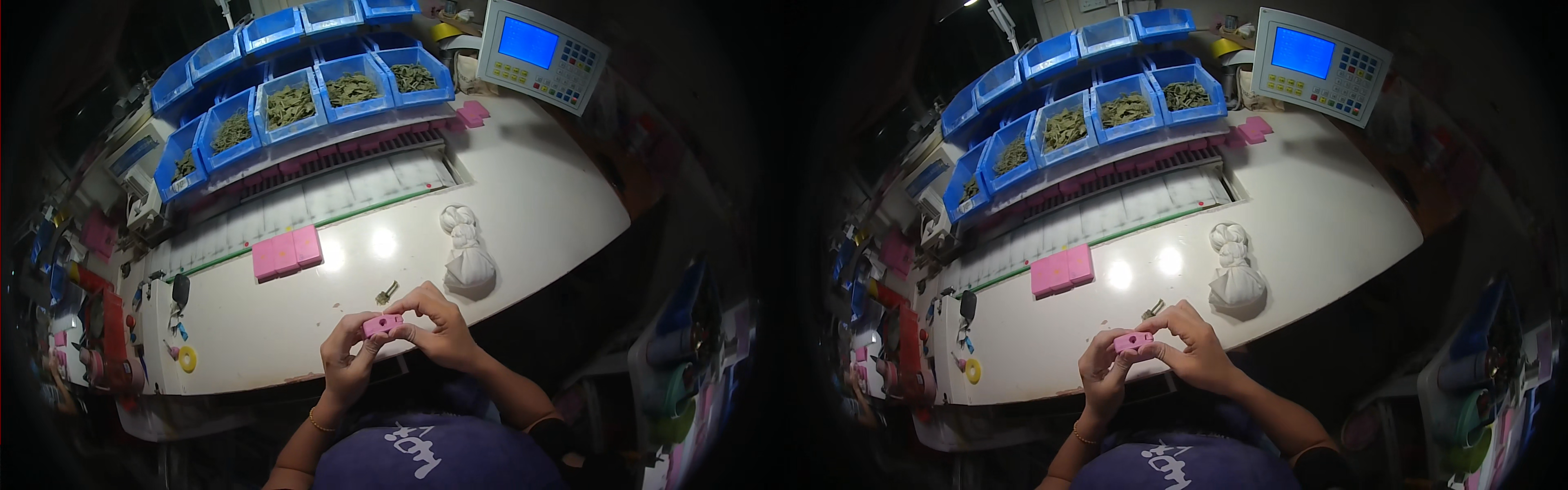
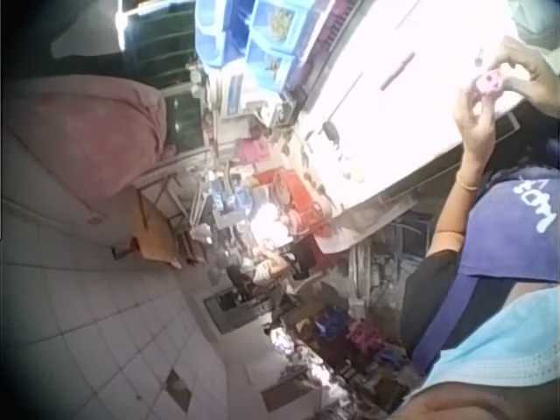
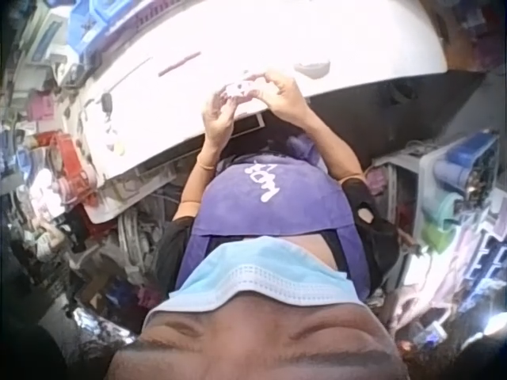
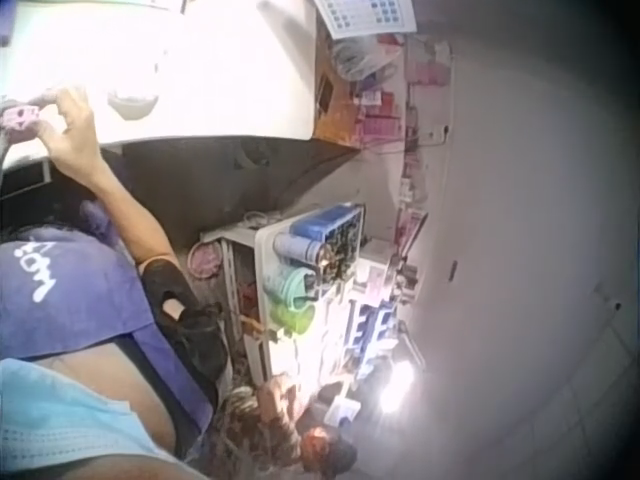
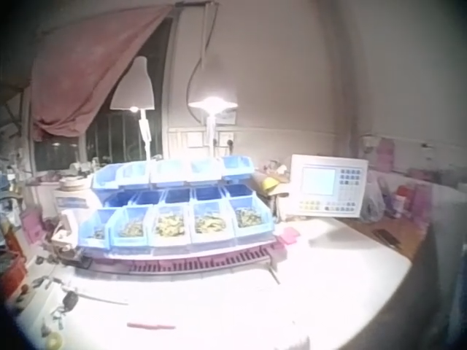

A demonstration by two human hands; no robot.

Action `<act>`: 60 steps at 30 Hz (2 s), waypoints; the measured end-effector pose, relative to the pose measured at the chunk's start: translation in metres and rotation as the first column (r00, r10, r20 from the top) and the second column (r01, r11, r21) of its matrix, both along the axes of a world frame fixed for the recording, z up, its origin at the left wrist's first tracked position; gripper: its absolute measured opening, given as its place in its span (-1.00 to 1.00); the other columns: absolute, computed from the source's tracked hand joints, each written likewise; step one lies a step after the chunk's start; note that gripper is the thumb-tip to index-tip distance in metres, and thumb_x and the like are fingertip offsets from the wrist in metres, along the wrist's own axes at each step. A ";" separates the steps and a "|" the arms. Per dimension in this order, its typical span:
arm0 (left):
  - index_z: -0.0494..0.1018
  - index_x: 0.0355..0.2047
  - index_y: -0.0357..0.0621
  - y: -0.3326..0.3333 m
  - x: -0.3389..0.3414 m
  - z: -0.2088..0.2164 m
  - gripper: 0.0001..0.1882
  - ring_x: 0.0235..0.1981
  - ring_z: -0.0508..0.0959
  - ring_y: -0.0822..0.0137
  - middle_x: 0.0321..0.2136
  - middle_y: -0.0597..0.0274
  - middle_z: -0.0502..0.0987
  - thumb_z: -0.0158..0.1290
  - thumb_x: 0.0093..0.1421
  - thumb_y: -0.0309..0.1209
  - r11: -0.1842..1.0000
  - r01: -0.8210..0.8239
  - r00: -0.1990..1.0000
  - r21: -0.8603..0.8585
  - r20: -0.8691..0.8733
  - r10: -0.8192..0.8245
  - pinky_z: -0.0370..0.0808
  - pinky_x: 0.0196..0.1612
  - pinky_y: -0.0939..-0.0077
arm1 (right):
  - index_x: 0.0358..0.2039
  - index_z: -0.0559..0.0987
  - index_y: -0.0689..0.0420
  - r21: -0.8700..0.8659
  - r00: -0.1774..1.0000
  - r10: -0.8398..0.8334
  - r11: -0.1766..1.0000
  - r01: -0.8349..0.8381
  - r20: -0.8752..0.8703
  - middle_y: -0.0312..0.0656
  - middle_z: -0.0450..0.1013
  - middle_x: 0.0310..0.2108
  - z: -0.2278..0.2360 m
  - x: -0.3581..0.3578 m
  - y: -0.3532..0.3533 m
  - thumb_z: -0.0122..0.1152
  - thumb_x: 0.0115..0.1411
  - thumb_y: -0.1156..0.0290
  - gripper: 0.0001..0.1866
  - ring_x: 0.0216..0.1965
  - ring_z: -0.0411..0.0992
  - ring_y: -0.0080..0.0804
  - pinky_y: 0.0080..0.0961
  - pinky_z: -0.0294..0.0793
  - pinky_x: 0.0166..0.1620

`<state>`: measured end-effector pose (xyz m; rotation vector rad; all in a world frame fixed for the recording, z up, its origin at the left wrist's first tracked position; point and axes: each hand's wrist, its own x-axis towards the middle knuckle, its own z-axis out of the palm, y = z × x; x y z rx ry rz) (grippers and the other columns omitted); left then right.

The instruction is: Assembling small components into pink containers containing dried botanical materials at a production station.

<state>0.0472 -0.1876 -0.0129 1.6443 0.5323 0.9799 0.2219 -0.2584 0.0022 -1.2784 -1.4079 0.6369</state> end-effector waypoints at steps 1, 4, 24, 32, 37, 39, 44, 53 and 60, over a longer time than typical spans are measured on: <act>0.43 -0.07 -0.33 -0.001 0.001 0.001 -0.72 -0.18 0.59 0.34 -0.21 0.10 0.55 0.09 0.31 -0.39 0.999 -0.026 1.000 0.033 -0.016 0.026 0.58 -0.09 0.42 | -0.12 0.58 0.14 0.018 1.000 -0.025 1.000 0.025 -0.004 -0.27 0.50 -0.22 0.000 -0.001 0.000 0.36 0.12 0.41 -0.70 -0.20 0.35 -0.45 -0.52 0.35 -0.05; 0.43 -0.07 -0.33 -0.004 0.003 0.005 -0.72 -0.20 0.59 0.36 -0.23 0.11 0.55 0.09 0.31 -0.39 0.994 -0.095 0.995 -0.054 0.015 0.096 0.57 -0.11 0.46 | -0.06 0.55 0.11 0.016 0.994 -0.012 1.000 0.014 -0.112 -0.26 0.50 -0.23 -0.001 -0.002 0.005 0.34 0.14 0.43 -0.67 -0.18 0.36 -0.43 -0.49 0.37 -0.05; 0.49 -0.12 -0.28 0.023 -0.018 0.011 -0.72 -0.40 0.57 0.19 -0.36 0.06 0.56 0.17 0.22 -0.38 0.923 -0.353 0.860 0.156 -0.334 0.385 0.50 -0.30 0.38 | -0.05 0.47 0.18 0.288 0.928 -0.214 0.949 0.125 0.304 -0.04 0.44 -0.24 -0.015 0.003 0.022 0.23 0.02 0.69 -0.57 -0.20 0.44 -0.06 -0.28 0.48 -0.12; 0.43 0.08 -0.26 0.046 -0.062 -0.002 -0.41 -0.17 0.47 0.04 -0.15 -0.02 0.51 0.26 0.04 -0.31 0.762 -0.225 0.528 0.607 -0.581 0.619 0.42 -0.01 0.17 | -0.25 0.59 0.11 0.041 0.756 -0.060 0.998 0.044 0.651 -0.21 0.45 -0.20 -0.031 0.032 0.051 0.22 0.13 0.45 -0.85 -0.07 0.35 -0.20 -0.25 0.42 -0.05; 0.48 0.02 -0.25 0.081 -0.056 0.016 -0.51 -0.14 0.52 0.01 -0.19 -0.04 0.56 0.22 0.08 -0.34 0.827 -0.410 0.659 0.384 -0.502 0.560 0.45 -0.02 0.20 | -0.29 0.57 0.17 0.140 0.866 -0.203 0.978 0.155 0.457 -0.17 0.46 -0.29 -0.036 0.023 0.046 0.28 0.07 0.57 -0.83 -0.21 0.42 -0.16 -0.32 0.44 -0.15; 0.48 0.00 -0.26 0.123 -0.035 0.022 -0.54 -0.15 0.53 0.00 -0.20 -0.05 0.57 0.20 0.09 -0.34 0.754 -0.458 0.645 0.470 -0.408 0.646 0.46 -0.03 0.20 | -0.27 0.57 0.18 0.156 0.892 -0.226 0.972 0.178 0.392 -0.14 0.48 -0.31 -0.049 0.023 0.041 0.27 0.07 0.59 -0.82 -0.24 0.44 -0.14 -0.32 0.45 -0.18; 0.48 -0.12 -0.24 0.247 -0.003 0.006 -0.61 -0.15 0.52 -0.06 -0.21 -0.07 0.56 0.19 0.09 -0.28 0.623 -0.472 0.547 0.624 -0.347 0.762 0.46 -0.04 0.15 | -0.23 0.57 0.22 0.194 0.920 -0.269 0.956 0.220 0.285 -0.08 0.53 -0.37 -0.047 0.018 0.038 0.22 0.12 0.62 -0.82 -0.35 0.49 -0.11 -0.32 0.49 -0.27; 0.44 -0.05 -0.22 0.288 -0.026 -0.030 -0.55 -0.12 0.50 -0.10 -0.23 -0.05 0.58 0.13 0.17 -0.16 0.355 -0.335 0.204 0.873 -0.301 0.932 0.50 -0.09 0.11 | -0.14 0.54 0.28 -0.215 0.833 -0.228 0.967 0.135 -0.504 -0.17 0.54 -0.23 -0.045 0.020 0.038 0.10 0.34 0.46 -0.83 -0.24 0.56 -0.48 -0.57 0.55 -0.20; 0.58 -0.15 -0.32 0.112 -0.008 0.012 -0.70 -0.26 0.56 0.47 -0.23 0.20 0.64 -0.01 0.36 -0.32 0.993 -0.075 0.920 -0.092 -0.391 0.033 0.49 -0.17 0.54 | -0.08 0.54 0.25 -0.176 0.559 -0.092 0.979 -0.098 -0.824 -0.24 0.51 -0.18 -0.027 0.016 0.044 0.14 0.33 0.44 -0.79 -0.16 0.46 -0.54 -0.55 0.43 -0.02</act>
